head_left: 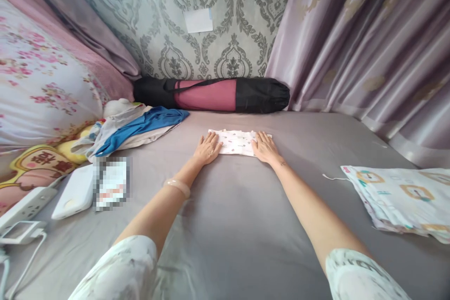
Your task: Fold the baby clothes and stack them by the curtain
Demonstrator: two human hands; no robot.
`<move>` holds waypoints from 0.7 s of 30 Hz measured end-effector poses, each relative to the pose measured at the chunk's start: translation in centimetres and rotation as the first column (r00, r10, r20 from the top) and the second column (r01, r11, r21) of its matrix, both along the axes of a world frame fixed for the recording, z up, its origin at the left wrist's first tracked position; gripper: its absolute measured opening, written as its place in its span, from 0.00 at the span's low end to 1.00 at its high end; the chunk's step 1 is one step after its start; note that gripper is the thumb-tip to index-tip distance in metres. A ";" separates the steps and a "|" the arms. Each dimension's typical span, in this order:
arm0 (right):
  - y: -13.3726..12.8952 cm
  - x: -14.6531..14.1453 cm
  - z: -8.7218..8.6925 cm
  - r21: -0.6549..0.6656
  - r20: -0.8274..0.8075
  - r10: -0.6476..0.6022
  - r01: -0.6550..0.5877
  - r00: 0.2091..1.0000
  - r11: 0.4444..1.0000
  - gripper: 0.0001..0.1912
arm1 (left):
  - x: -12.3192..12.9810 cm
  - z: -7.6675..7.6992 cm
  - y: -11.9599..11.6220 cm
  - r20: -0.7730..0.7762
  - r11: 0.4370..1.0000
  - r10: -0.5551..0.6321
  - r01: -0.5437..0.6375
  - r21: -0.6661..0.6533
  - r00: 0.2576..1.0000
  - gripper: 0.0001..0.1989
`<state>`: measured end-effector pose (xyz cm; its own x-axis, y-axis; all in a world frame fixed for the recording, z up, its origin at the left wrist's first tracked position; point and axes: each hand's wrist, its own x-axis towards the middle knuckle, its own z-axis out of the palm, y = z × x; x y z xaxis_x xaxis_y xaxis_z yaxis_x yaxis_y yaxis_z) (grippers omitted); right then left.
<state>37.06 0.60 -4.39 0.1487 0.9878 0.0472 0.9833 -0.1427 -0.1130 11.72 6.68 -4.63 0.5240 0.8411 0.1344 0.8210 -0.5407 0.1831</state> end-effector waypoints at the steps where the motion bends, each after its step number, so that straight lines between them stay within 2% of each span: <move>1: 0.1 0.0 -0.2 0.004 0.001 -0.002 0.002 1.000 1.000 0.33 | 0.0 0.0 0.1 0.005 1.000 -0.003 0.003 0.001 1.000 0.30; 6: 0.0 -0.1 -0.1 0.008 -0.017 -0.001 0.001 1.000 1.000 0.33 | -0.1 0.1 0.0 0.036 0.999 0.014 -0.015 0.034 0.999 0.28; 12: -0.1 -0.6 1.3 -0.061 -0.048 -0.024 0.021 0.999 0.998 0.34 | 0.0 0.4 -0.5 0.051 0.996 0.013 -0.017 0.086 0.999 0.26; 17: 0.6 -3.0 2.4 -0.021 -0.072 0.046 -0.047 0.996 0.999 0.33 | 0.0 0.3 -0.6 0.053 0.993 0.012 -0.018 0.114 0.999 0.25; 21: 1.1 -4.8 1.9 -0.022 -0.116 0.076 -0.079 0.990 0.997 0.32 | 0.1 0.5 -0.6 0.040 0.995 0.012 -0.016 0.103 0.999 0.25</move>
